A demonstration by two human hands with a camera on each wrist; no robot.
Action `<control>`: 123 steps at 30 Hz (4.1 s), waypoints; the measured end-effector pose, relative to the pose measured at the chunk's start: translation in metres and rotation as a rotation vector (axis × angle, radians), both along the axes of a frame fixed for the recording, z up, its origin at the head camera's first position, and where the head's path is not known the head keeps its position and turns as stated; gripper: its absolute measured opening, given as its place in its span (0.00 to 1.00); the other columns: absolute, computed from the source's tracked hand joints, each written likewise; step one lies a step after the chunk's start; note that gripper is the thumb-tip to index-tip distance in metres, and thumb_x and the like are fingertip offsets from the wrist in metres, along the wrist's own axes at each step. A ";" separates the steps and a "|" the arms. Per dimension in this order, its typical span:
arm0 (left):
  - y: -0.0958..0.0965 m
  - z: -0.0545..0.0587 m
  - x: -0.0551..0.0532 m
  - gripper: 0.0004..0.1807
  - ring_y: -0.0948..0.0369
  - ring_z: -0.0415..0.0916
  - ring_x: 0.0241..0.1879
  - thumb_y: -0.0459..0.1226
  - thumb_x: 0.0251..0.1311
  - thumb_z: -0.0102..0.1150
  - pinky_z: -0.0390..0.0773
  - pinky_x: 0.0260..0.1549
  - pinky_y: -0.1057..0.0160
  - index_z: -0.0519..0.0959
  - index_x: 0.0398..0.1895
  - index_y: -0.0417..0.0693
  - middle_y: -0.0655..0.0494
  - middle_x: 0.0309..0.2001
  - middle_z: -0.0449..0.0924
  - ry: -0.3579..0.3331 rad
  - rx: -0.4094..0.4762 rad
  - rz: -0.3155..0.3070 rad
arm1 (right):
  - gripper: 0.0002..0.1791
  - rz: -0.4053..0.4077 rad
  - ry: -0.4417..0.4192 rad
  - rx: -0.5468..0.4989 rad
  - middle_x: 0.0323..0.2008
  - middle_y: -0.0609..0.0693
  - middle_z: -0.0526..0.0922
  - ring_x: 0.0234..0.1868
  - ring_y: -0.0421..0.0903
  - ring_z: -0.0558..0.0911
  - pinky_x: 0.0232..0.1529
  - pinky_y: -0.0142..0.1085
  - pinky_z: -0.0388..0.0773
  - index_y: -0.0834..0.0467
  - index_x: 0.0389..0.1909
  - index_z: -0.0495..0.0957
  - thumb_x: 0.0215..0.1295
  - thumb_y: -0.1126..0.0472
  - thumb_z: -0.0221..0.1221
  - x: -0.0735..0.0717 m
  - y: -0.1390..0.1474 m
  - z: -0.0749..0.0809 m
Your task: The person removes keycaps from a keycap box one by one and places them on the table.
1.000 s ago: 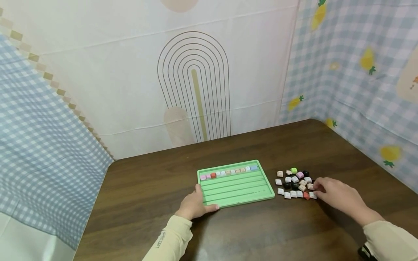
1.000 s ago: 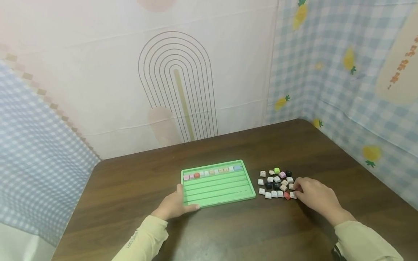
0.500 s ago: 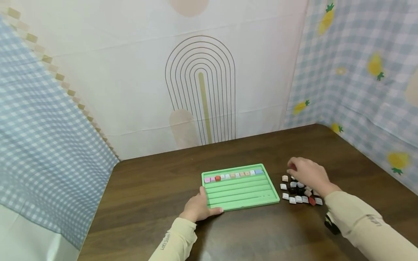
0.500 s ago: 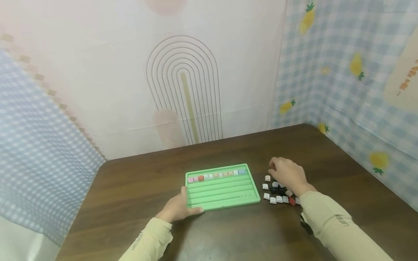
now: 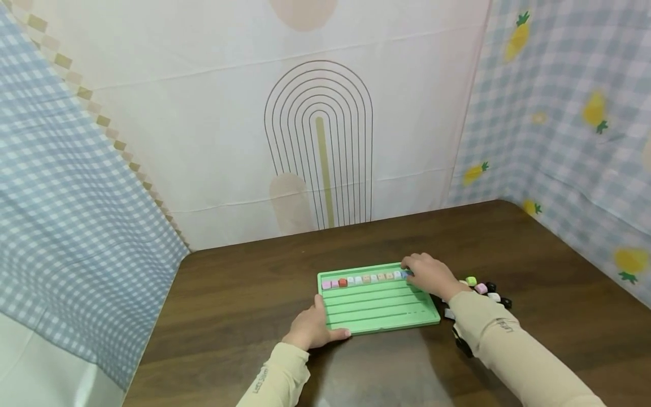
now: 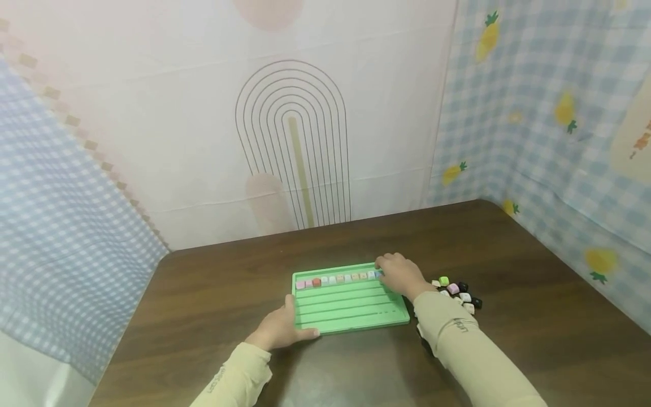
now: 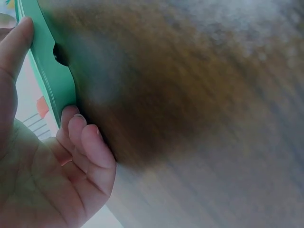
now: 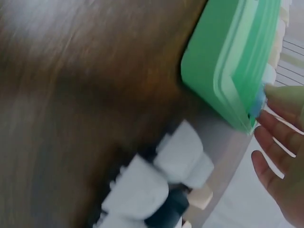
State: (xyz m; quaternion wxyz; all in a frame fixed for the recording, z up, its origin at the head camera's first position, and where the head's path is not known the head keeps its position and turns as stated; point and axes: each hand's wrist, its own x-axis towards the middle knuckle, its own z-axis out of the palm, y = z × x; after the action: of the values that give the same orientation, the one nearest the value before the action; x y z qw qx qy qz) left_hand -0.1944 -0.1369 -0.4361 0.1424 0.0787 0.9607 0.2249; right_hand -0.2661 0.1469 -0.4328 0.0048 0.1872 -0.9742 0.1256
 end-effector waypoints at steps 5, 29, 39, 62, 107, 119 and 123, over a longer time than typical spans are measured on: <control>0.002 -0.004 0.001 0.59 0.44 0.76 0.44 0.59 0.45 0.65 0.74 0.43 0.50 0.47 0.66 0.29 0.32 0.51 0.74 -0.007 -0.003 -0.007 | 0.08 -0.027 0.055 0.051 0.39 0.53 0.79 0.40 0.51 0.76 0.35 0.42 0.75 0.58 0.40 0.79 0.59 0.62 0.60 0.000 -0.003 -0.009; -0.001 -0.004 -0.001 0.58 0.45 0.77 0.40 0.60 0.45 0.64 0.74 0.40 0.51 0.47 0.66 0.30 0.34 0.48 0.75 0.017 -0.034 -0.013 | 0.08 -0.103 0.140 -0.043 0.37 0.54 0.79 0.37 0.51 0.76 0.31 0.44 0.74 0.57 0.40 0.78 0.61 0.60 0.59 0.001 0.022 0.015; -0.002 -0.001 -0.002 0.56 0.46 0.78 0.35 0.58 0.45 0.65 0.75 0.37 0.51 0.49 0.64 0.30 0.35 0.44 0.77 0.037 -0.028 -0.019 | 0.13 -0.220 0.074 -0.069 0.38 0.57 0.80 0.37 0.52 0.79 0.31 0.46 0.74 0.60 0.43 0.78 0.62 0.57 0.57 0.014 0.104 0.035; -0.003 -0.003 -0.002 0.56 0.45 0.78 0.39 0.59 0.45 0.65 0.75 0.39 0.51 0.49 0.64 0.29 0.34 0.47 0.75 0.039 -0.024 -0.034 | 0.14 -0.327 -0.214 -0.021 0.37 0.60 0.79 0.33 0.52 0.77 0.25 0.48 0.70 0.61 0.39 0.76 0.58 0.55 0.55 0.042 0.161 -0.006; -0.002 0.001 -0.004 0.59 0.46 0.78 0.41 0.59 0.45 0.64 0.75 0.41 0.52 0.45 0.66 0.29 0.34 0.46 0.76 -0.006 -0.023 -0.030 | 0.08 -0.060 0.014 -0.005 0.38 0.53 0.79 0.39 0.50 0.78 0.36 0.44 0.75 0.58 0.41 0.78 0.60 0.64 0.57 -0.008 -0.026 -0.007; -0.003 -0.003 -0.006 0.60 0.46 0.77 0.41 0.60 0.45 0.64 0.74 0.42 0.52 0.44 0.66 0.29 0.34 0.46 0.76 -0.009 -0.026 -0.028 | 0.06 -0.063 0.105 0.020 0.36 0.52 0.79 0.36 0.48 0.77 0.31 0.40 0.75 0.57 0.39 0.78 0.61 0.64 0.57 -0.002 -0.026 -0.007; -0.003 -0.004 -0.006 0.60 0.45 0.77 0.42 0.59 0.45 0.64 0.74 0.42 0.51 0.44 0.66 0.29 0.34 0.46 0.76 -0.008 -0.018 -0.030 | 0.07 -0.080 0.084 -0.027 0.38 0.53 0.79 0.36 0.48 0.77 0.30 0.40 0.74 0.58 0.40 0.77 0.61 0.62 0.57 0.001 -0.017 0.001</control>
State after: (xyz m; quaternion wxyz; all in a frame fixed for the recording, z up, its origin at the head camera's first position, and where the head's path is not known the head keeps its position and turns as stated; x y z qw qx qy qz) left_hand -0.2003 -0.1397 -0.4404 0.1506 0.0910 0.9608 0.2141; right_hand -0.2653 0.1295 -0.4316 0.0532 0.1534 -0.9781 0.1305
